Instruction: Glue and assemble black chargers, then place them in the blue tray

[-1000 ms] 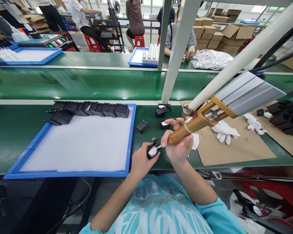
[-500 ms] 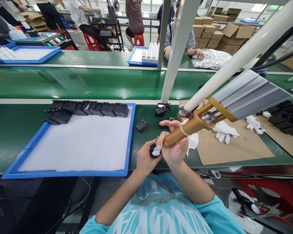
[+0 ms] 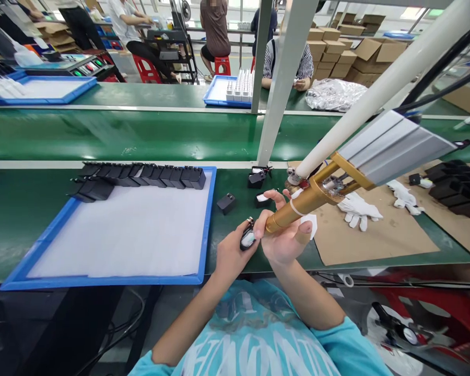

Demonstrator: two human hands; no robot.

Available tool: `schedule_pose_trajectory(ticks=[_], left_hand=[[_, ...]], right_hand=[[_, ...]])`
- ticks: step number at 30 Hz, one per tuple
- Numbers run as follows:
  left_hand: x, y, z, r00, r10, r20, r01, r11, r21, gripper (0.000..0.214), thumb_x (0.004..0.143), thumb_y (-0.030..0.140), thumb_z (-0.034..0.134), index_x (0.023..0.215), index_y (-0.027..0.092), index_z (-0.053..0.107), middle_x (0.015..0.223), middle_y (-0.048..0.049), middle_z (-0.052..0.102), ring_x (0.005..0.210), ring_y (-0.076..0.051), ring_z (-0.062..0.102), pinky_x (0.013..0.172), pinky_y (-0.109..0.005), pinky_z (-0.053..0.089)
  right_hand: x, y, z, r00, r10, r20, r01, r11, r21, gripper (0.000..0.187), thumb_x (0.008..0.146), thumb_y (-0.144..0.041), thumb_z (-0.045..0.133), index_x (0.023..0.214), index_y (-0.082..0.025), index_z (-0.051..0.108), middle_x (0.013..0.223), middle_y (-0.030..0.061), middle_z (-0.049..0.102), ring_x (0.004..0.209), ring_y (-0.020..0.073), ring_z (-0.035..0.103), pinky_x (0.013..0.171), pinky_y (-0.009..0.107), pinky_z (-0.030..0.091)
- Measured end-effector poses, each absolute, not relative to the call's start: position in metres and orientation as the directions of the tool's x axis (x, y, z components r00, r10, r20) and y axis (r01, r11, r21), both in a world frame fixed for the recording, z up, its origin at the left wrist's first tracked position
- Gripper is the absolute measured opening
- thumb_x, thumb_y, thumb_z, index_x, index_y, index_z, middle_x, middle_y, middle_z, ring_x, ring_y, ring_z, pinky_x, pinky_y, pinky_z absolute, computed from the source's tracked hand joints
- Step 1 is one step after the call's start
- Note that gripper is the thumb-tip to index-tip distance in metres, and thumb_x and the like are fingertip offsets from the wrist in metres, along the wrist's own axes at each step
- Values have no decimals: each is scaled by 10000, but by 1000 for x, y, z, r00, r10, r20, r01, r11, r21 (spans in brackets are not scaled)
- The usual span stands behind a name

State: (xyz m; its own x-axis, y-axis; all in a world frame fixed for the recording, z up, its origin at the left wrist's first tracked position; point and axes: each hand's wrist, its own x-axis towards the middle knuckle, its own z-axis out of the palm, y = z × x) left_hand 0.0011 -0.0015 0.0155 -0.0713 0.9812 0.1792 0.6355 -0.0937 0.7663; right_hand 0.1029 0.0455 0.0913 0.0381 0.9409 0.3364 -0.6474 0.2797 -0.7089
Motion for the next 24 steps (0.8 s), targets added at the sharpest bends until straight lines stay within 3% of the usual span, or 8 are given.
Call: schedule_pose_trajectory(ticks=[6,10,14,21,24], left_hand=[[-12,-6,13,-146,982,117,681,13,733,404,848,365,635,1216,214,562,1082,-55,725,954,-252,698,794,-348,537],[-15,-12,9,-111,991,77,602,6,798,387,847,378,643,1196,226,569,1046,-31,729,913,-221,701,760,-320,546],[-15,-9,3,-92,982,163,564,-84,821,371,834,337,674,1184,242,598,1121,-35,704,993,-214,673,853,-337,535],[-13,-4,14,-99,953,285,537,-190,822,389,823,294,702,1197,253,606,1052,-36,692,927,-192,668,798,-316,547],[-13,-2,25,-82,922,380,542,-278,793,409,825,262,705,1217,262,588,1054,-34,686,901,-179,653,772,-303,546]], right_hand=[[135,60,75,119,918,379,-512,383,-769,526,801,-717,430,1141,-317,471,1197,57,569,439,81,539,336,252,395],[168,79,62,195,868,456,-330,496,-803,480,792,-669,537,1056,-268,541,1213,71,549,581,117,620,558,326,533],[194,101,51,209,852,479,-159,513,-843,360,838,-539,586,1073,-266,572,1176,55,564,761,147,668,842,379,542],[219,141,45,66,867,493,212,471,-856,480,874,-397,594,1305,-294,409,1283,97,552,1036,211,666,886,396,570],[226,138,41,69,807,587,483,488,-727,618,881,-341,591,1425,-268,307,1368,141,499,1174,254,599,975,470,528]])
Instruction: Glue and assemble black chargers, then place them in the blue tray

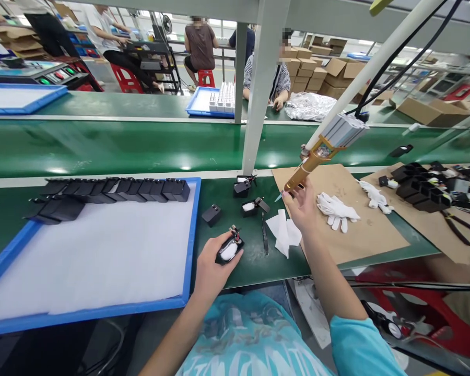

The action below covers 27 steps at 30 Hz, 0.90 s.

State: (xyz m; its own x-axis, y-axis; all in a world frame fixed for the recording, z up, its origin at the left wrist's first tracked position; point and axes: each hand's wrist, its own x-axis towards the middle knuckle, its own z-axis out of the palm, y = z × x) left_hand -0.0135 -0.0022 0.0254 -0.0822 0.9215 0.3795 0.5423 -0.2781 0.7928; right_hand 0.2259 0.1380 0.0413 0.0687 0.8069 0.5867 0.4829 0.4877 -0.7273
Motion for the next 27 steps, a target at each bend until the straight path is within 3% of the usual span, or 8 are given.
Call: schedule_pose_trajectory(ticks=[4,8,11,14,17,20,23,27], left_hand=[[-17,0,38,-22,837,547,567,-440,696,472,812,172,711,1251,265,565,1190,-60,665,1001,-204,614,838,-351,531],[-19,-1,48,23,800,600,593,-494,635,500,796,116,715,1251,257,564,1222,-74,658,1035,-224,589,863,-391,513],[-18,-2,51,34,790,613,615,-500,610,511,792,101,715,1256,254,566,1225,-78,659,1023,-223,582,863,-399,506],[-17,-1,52,29,784,619,642,-489,590,495,803,99,699,1255,258,575,1234,-77,658,1002,-219,581,863,-402,501],[-16,1,52,23,781,624,672,-474,569,469,821,106,676,1253,262,583,1240,-79,657,1004,-223,584,868,-406,496],[-15,3,54,11,774,633,693,-463,553,446,831,124,668,1247,263,590,1233,-81,662,1001,-227,591,871,-408,492],[-14,3,57,6,767,642,704,-460,541,417,836,143,668,1231,260,603,1221,-83,670,994,-229,598,866,-407,486],[-11,4,61,23,753,658,705,-479,523,406,829,129,673,1213,245,611,1213,-87,674,1004,-227,596,876,-407,474]], right_hand=[[229,112,27,-170,611,773,745,593,-305,609,872,-176,582,1437,-257,370,1282,127,591,1194,268,568,990,456,508],[229,91,12,-703,540,463,616,787,17,458,872,-23,463,1259,-238,584,1193,83,683,1005,243,636,827,402,552],[229,90,5,-825,496,271,538,836,105,388,899,-33,436,1209,-172,623,1224,118,673,1010,258,627,777,410,557],[231,96,4,-851,443,280,477,877,62,337,935,-79,431,1200,-154,626,1127,140,698,959,233,643,753,384,566],[228,90,13,-763,456,458,479,875,-72,290,924,-104,478,1154,-188,634,1024,125,708,899,219,667,727,365,576],[216,64,31,-470,562,681,414,821,-393,308,874,-101,566,1148,-240,591,964,96,714,848,212,698,698,365,601],[196,27,48,-203,682,703,74,726,-684,354,878,-115,550,1183,-288,505,964,75,741,838,226,735,672,406,630],[173,0,54,-174,678,714,-82,713,-697,337,875,-127,537,1172,-282,514,930,74,770,832,241,752,671,423,642]])
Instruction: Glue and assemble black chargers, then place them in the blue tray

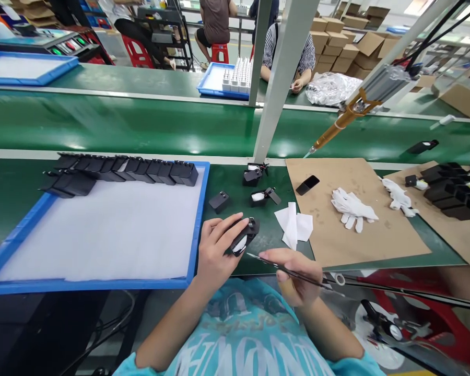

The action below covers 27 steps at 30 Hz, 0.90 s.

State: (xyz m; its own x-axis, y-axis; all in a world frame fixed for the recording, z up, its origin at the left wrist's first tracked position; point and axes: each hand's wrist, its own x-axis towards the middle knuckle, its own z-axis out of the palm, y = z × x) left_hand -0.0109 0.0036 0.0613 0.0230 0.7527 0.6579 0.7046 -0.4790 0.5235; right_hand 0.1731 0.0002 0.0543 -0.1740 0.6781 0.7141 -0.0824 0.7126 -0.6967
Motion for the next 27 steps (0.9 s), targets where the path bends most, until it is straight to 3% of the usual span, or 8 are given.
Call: schedule_pose_trajectory(ticks=[18,23,27], left_hand=[[-13,-4,64,34,747,664,714,-483,506,381,848,159,658,1213,265,626,1213,-80,679,1004,-228,598,879,-400,485],[-12,-4,62,10,793,609,650,-468,599,384,844,211,676,1219,261,610,1209,-78,679,1023,-230,619,858,-396,513],[-10,-6,60,6,838,545,530,-465,709,437,815,224,717,1232,267,595,1197,-72,682,1037,-222,629,865,-382,538]], right_hand=[[172,5,50,-256,610,750,-24,771,-636,462,766,-23,553,1172,-240,517,875,91,747,774,234,745,638,388,635],[172,12,56,-192,615,765,8,781,-625,372,818,-68,544,1135,-263,524,829,62,748,728,224,737,597,397,634],[167,13,55,-133,707,694,-87,689,-719,285,861,-111,540,1092,-276,516,836,35,725,713,203,718,601,390,618]])
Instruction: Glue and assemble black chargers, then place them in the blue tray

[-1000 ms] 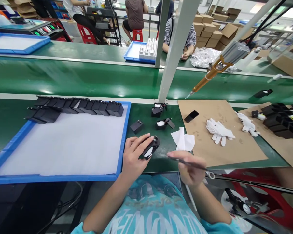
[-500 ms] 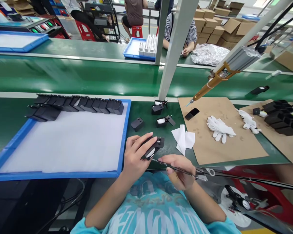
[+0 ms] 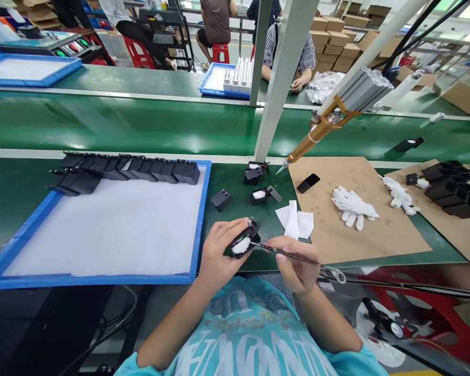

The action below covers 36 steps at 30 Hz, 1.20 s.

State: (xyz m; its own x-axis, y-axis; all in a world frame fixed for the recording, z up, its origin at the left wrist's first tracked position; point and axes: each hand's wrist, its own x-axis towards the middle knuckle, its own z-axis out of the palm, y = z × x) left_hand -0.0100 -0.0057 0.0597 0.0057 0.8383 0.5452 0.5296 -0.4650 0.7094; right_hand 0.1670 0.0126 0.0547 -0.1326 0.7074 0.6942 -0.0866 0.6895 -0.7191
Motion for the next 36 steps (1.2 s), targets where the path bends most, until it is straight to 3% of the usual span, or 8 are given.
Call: schedule_pose_trajectory(ticks=[5,8,15,20,23,28,32,36], left_hand=[[-12,-10,52,36,940,340,310,-334,890,423,794,295,737,1198,240,626,1169,-92,694,1009,-233,674,862,-369,567],[-14,-9,43,12,983,185,273,-181,945,420,779,331,742,1173,224,645,1165,-91,700,1030,-252,679,904,-382,558],[-15,-4,17,-44,997,61,516,-30,856,358,757,273,734,1107,248,666,1138,-55,696,1063,-247,655,948,-408,521],[-14,4,17,-9,998,-58,395,57,917,505,821,379,673,1289,252,530,1310,-92,612,1224,-252,572,1042,-427,451],[-11,14,18,30,998,-51,270,41,962,477,856,362,627,1295,226,501,1320,-107,612,1258,-237,550,1078,-412,417],[-5,20,9,69,997,42,157,-52,986,207,863,217,538,1069,197,528,1052,-88,719,1010,-207,677,849,-338,542],[-3,18,4,0,973,231,332,-218,918,254,788,99,523,1016,207,506,934,-27,691,865,-161,670,806,-305,527],[-6,16,7,48,927,372,510,-343,789,327,751,41,481,1018,202,580,947,-26,688,891,-170,638,821,-311,507]], right_hand=[[164,10,54,-109,850,515,-198,489,-849,170,894,-161,542,1020,-262,491,798,9,692,626,161,673,535,316,571],[168,10,56,-91,836,541,-150,526,-837,154,882,-166,562,995,-251,501,757,8,675,612,161,663,524,307,558],[182,19,29,74,866,494,-41,498,-866,166,862,-174,608,993,-246,534,815,2,670,623,156,689,541,303,585],[193,30,-1,118,924,362,8,364,-931,124,880,-227,607,998,-213,574,806,15,680,647,159,712,555,279,594],[199,35,-11,122,943,310,24,309,-951,131,886,-260,606,997,-205,563,726,4,680,671,173,721,563,278,591],[200,37,-16,120,957,266,15,266,-964,147,891,-280,602,1004,-200,550,696,0,676,680,172,722,582,275,587],[198,35,-17,94,959,268,29,267,-963,153,890,-290,601,1004,-201,553,738,9,687,626,152,702,581,280,585],[198,33,-16,81,960,268,63,263,-963,129,895,-289,592,994,-213,562,748,12,690,601,138,689,578,269,578]])
